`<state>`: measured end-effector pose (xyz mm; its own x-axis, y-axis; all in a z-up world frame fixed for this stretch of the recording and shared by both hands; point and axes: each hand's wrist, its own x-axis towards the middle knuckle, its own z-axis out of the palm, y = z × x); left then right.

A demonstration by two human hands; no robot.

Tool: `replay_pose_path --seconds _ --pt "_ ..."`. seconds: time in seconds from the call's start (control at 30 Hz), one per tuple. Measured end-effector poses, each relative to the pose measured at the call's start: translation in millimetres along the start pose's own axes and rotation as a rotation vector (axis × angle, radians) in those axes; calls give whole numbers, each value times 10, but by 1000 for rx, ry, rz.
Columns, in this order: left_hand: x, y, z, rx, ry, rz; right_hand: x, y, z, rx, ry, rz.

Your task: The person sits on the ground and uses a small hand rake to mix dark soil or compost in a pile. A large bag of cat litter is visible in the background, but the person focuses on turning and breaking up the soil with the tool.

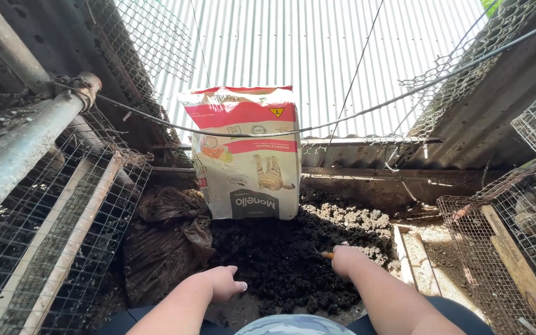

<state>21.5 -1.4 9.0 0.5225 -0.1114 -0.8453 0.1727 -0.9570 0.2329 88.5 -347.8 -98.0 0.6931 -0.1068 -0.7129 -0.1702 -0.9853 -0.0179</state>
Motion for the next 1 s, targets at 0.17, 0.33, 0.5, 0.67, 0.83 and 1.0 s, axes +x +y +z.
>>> replay_pose_path --seconds 0.17,0.33,0.5,0.67,0.83,1.0 --pt "100 23 -100 -46 -33 3 155 -22 53 -227 -108 -38" --pt "210 50 -145 -66 -58 0 121 -90 -36 -334 -209 -60" --pt "369 38 -124 -65 -19 3 287 -23 -10 -557 -310 -138" --pt "422 49 -117 -104 -10 -17 128 -26 -95 -551 -326 -131" --pt "459 25 -73 -110 14 -18 210 -9 -47 -542 -315 -112" --pt "429 -13 -30 -66 10 -46 109 -35 -54 -401 -270 -28"
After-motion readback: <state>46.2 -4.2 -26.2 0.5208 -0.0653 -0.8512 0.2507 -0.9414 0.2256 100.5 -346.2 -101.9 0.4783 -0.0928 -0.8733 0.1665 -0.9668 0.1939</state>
